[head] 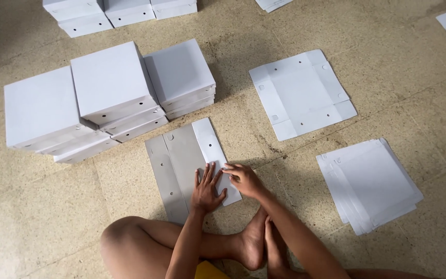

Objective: The person sits on the floor and assembles white cardboard boxes by folding flat sheets along pre-scored lines. They fold the sides up, tuck flaps into slots, and stack the completed boxes. The person handles multiple flat sheets and finished boxes during the process.

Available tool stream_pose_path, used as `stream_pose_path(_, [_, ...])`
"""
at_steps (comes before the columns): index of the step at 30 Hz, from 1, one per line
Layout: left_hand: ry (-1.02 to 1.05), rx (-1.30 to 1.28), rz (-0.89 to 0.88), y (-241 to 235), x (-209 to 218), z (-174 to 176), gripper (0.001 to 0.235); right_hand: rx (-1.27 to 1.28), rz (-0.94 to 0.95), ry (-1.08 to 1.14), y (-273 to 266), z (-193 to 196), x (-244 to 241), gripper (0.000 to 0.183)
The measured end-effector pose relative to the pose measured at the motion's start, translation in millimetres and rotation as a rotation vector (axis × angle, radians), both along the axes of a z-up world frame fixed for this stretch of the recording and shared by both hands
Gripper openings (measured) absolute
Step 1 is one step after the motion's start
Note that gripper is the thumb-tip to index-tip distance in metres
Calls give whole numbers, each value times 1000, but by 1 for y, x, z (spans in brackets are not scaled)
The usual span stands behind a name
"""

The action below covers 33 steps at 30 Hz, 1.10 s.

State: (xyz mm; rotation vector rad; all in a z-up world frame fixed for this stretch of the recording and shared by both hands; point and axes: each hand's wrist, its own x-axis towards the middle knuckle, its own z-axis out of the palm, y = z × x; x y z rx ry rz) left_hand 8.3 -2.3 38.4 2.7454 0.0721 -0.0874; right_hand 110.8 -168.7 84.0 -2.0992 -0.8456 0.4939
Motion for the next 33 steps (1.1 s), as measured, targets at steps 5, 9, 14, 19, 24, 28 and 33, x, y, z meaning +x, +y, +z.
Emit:
stream_pose_path(5, [-80,-2,16,-2,-1,-12,78,15,-14,-436,-3,-51,-14,24])
stream_pose_path(9, [-108,-14,22,0,-1,-18,82,-83,-110,-306,-8,-52,-14,6])
stream_pose_path(14, [-139,-40,19,3,0,-17,85,-213,-122,-138,3,-66,0,2])
stream_pose_path(19, [-187,-52,14,5,2,-30,87,-408,-102,-30,17,-65,20,3])
stream_pose_path(24, [-214,-61,4,5,0,-31,88,-504,-142,-17,40,-80,44,9])
stream_pose_path(28, [-210,-79,13,5,-2,-27,88,-529,-166,17,76,-58,68,14])
stream_pose_path(33, [-265,-60,1,6,-2,-28,87,-532,-275,-7,114,-93,110,20])
